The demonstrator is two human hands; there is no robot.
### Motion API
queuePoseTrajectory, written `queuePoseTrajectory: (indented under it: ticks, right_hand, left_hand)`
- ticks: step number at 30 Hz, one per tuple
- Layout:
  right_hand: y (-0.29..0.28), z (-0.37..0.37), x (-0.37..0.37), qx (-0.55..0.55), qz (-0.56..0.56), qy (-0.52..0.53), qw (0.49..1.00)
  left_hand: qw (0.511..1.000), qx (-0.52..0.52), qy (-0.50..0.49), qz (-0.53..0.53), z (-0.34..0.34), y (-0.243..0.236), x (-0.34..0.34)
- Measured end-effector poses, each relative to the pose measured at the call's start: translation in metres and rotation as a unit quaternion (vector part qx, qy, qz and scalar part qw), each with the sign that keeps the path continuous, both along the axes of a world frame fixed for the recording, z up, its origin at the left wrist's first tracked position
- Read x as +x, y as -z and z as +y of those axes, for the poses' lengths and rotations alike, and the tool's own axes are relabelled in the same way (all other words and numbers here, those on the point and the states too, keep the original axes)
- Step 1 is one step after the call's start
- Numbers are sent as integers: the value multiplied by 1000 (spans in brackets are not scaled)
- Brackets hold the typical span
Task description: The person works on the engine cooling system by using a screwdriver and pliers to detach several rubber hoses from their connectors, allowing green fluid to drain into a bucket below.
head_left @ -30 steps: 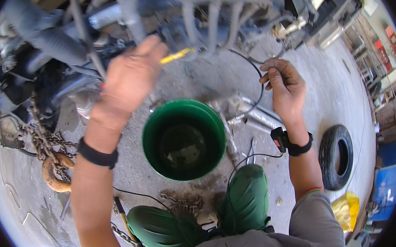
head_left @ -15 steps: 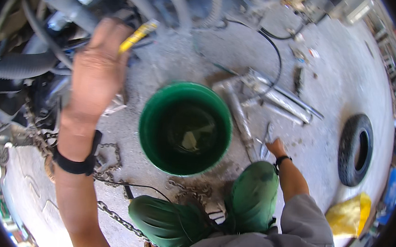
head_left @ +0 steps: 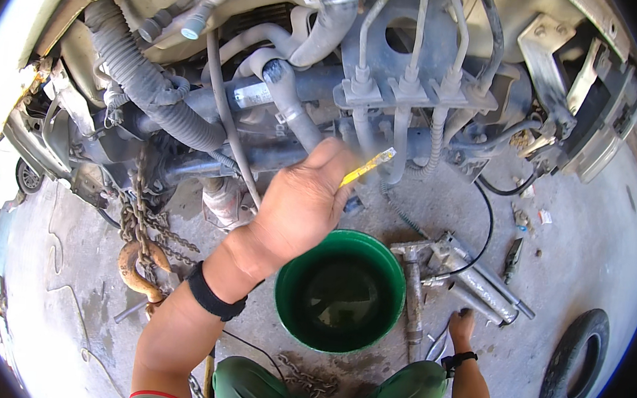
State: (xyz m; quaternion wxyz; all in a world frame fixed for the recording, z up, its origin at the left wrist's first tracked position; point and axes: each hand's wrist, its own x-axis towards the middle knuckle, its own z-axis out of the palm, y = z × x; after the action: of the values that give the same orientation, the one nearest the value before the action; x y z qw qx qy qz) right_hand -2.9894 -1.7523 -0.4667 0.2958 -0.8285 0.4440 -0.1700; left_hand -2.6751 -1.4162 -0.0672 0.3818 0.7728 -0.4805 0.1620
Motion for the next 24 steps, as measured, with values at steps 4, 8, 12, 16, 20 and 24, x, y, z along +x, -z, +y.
queuePoseTrajectory:
  ticks: [4,8,12,16,20,24]
  right_hand:
    - [-228,85,95,176,-269,-238,916]
    - [-338,136,110,59,-276,-409,868]
    - [-392,205,153,83,-294,-444,842]
    - [-403,236,158,150,-332,-423,830]
    - [-415,248,135,214,-317,-361,850]
    - [-456,257,87,226,-354,-284,862]
  left_hand:
    - [993,-100,45,54,-10,-9,-10]
    - [967,-214,77,114,-21,-32,-27]
    - [897,-315,108,292,-26,-42,-35]
    - [863,-373,143,311,-28,-50,-41]
    - [870,-386,157,262,-19,-51,-40]
    - [851,-406,175,282,22,-50,-65]
